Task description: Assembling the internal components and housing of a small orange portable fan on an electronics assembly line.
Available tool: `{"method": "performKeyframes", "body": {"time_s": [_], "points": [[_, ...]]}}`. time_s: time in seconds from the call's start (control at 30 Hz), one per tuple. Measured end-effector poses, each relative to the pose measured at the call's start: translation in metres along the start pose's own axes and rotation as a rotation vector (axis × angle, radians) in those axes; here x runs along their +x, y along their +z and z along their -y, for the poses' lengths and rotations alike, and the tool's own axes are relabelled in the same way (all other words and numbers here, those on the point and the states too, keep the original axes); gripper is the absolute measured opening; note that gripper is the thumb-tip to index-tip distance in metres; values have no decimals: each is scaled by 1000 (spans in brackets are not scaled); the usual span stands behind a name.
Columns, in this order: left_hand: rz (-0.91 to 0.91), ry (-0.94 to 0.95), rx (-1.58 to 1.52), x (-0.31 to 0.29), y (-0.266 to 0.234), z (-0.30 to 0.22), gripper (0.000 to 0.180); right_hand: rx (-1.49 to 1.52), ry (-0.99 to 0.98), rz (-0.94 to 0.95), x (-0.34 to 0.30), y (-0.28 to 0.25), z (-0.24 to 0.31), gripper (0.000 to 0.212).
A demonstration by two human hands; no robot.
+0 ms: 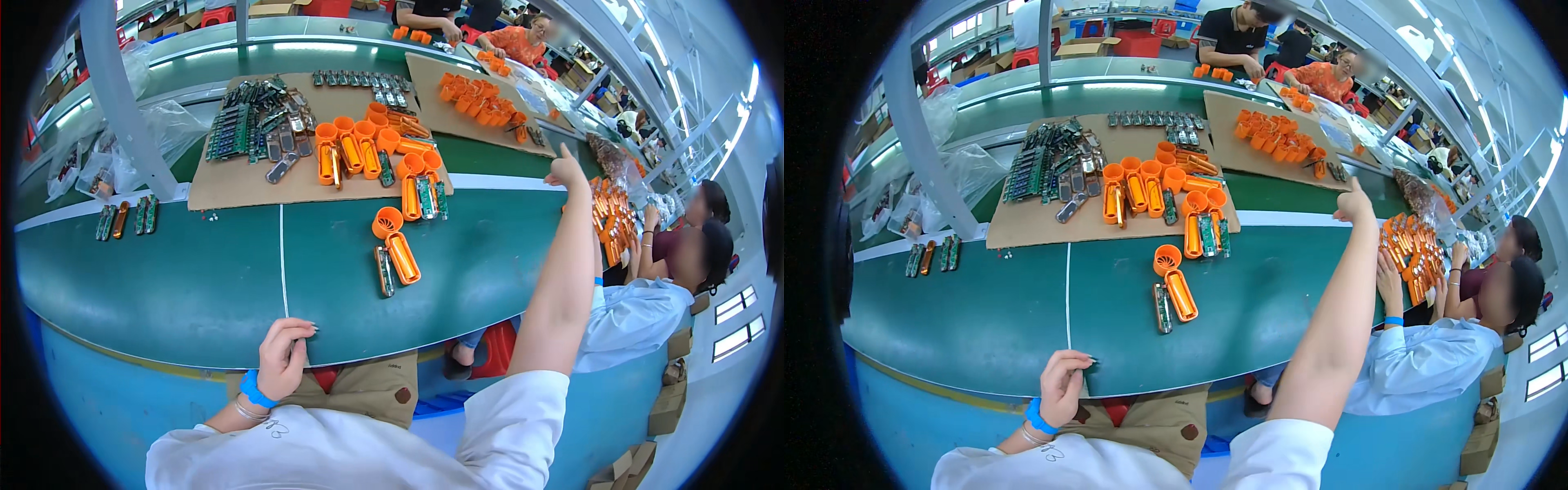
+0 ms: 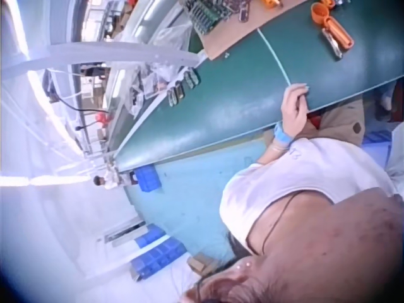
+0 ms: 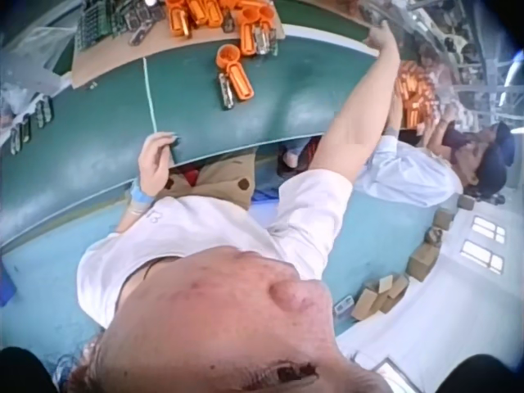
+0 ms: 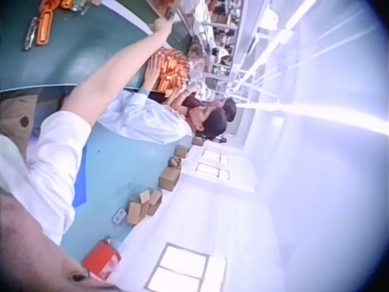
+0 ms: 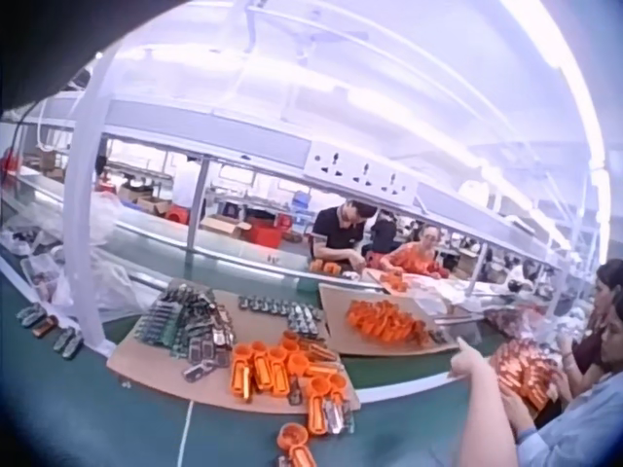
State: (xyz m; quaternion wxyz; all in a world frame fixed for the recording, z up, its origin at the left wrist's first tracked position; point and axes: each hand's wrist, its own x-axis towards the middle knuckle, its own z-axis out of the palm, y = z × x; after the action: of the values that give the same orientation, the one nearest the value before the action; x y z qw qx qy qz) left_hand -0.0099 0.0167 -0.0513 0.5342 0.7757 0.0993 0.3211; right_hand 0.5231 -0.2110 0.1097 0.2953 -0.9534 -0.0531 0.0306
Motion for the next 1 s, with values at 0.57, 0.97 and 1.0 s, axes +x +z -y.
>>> {"method": "performKeyframes", "body": {"time_s": [0.57, 0.97, 1.0], "points": [[30, -44, 8, -2, -4, -1, 22, -26, -469, -461, -320, 198, -20, 39], [26, 8, 33, -1, -6, -2, 23, 11, -362, -408, -318, 202, -23, 39], [31, 6, 32, -1, -5, -4, 24, 1, -361, -410, -318, 202, -24, 39]]}}
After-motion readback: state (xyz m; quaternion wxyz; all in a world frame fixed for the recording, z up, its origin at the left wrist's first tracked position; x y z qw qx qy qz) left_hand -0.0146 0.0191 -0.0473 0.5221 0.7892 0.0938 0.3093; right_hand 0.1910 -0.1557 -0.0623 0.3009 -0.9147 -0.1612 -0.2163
